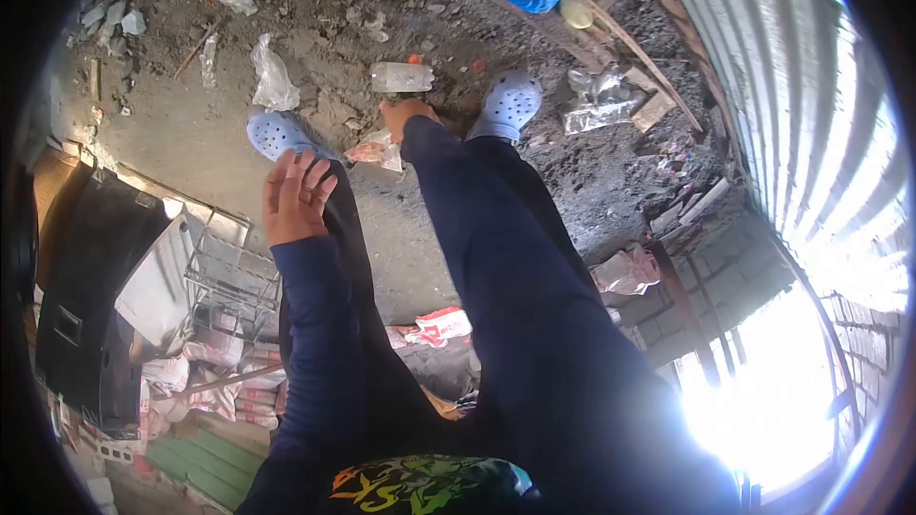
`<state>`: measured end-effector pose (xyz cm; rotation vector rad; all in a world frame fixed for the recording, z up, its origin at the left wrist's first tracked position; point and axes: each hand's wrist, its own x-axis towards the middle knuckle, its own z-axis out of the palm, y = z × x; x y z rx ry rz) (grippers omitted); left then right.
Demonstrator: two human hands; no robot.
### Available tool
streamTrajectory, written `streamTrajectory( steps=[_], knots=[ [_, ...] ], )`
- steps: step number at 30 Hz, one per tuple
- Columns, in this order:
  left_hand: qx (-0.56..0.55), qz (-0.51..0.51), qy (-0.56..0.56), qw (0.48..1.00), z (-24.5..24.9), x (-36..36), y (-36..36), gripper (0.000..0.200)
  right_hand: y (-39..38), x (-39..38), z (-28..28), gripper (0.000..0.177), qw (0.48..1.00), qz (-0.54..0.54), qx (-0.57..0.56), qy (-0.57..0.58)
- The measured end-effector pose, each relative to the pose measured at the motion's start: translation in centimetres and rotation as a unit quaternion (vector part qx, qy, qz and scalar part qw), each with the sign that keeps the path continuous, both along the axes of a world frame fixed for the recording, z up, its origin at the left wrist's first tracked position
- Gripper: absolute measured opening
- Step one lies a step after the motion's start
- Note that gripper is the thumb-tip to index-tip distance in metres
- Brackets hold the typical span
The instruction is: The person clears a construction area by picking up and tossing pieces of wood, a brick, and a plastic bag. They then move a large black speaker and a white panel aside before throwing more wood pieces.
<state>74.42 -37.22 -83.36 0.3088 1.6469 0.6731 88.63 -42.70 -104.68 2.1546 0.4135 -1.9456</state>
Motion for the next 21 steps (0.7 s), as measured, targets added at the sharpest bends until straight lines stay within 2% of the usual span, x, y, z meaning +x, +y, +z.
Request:
streamTrajectory(
  steps=[1,2,3,5,6,8,9,11,12,13,15,17,18,19,20,21],
  knots=[
    [0.011,-0.027,-0.010,1.000,-0.1,-0.1,0.6,0.033,0.3,-1.1,-1.3,0.056,1.000,-0.013,-0.027,-0.001],
    [0.022,-0.054,-0.020,0.998,-0.4,-0.2,1.2,0.033,-0.9,-2.4,-3.8,0.056,0.995,-0.080,-0.012,-0.057],
    [0.020,-0.054,-0.016,0.998,-0.6,-0.4,1.7,0.033,-2.0,-3.0,-6.1,0.056,0.995,-0.079,-0.014,-0.052],
    [-0.020,-0.014,-0.022,0.999,-0.3,-0.9,2.1,0.032,-4.8,-3.7,-10.0,0.053,0.986,0.120,0.112,-0.002],
    [-0.027,-0.016,-0.021,0.999,-0.2,-1.3,2.1,0.032,-10.2,-6.5,-14.9,0.046,0.949,-0.287,0.127,-0.023],
    [-0.042,0.006,-0.070,0.997,-0.6,-1.4,2.6,0.032,-6.6,-4.1,-5.6,0.039,0.972,-0.063,0.217,-0.070],
    [-0.038,0.008,-0.077,0.996,-1.1,-1.6,2.5,0.032,-4.7,-2.9,-0.8,0.036,0.959,0.045,0.257,-0.110],
    [-0.108,-0.039,-0.062,0.991,-2.2,-1.8,1.5,0.037,-3.8,-2.0,5.2,0.023,0.938,-0.044,0.342,-0.033],
    [-0.154,-0.031,-0.049,0.986,-2.4,-1.3,1.1,0.031,-3.2,-2.2,7.6,0.018,0.928,-0.033,0.367,-0.045],
    [-0.150,-0.029,-0.059,0.987,-2.6,-0.7,0.9,0.031,-2.3,-2.6,9.8,0.014,0.917,-0.020,0.393,-0.059],
    [-0.258,-0.084,-0.026,0.962,-3.1,0.3,0.4,0.033,0.1,-3.6,14.7,0.012,0.929,-0.087,0.357,-0.051],
    [-0.233,-0.090,-0.055,0.967,-3.9,0.0,-0.5,0.033,0.3,-3.8,16.1,0.017,0.905,0.133,0.404,-0.005],
    [-0.196,-0.104,-0.098,0.970,-4.3,-0.5,-0.6,0.032,0.5,-3.0,16.7,0.017,0.904,0.139,0.405,-0.012],
    [-0.159,-0.116,-0.139,0.971,-4.6,-0.8,-0.8,0.032,1.7,-1.8,18.3,0.019,0.913,0.104,0.392,0.048],
    [-0.111,-0.084,-0.160,0.977,-4.7,-0.9,-1.0,0.033,3.0,-0.6,19.7,0.020,0.918,0.067,0.375,0.110],
    [-0.114,-0.082,-0.162,0.977,-4.7,-0.6,-1.0,0.033,4.7,2.1,20.2,0.021,0.912,0.143,0.338,0.181]
  ],
)
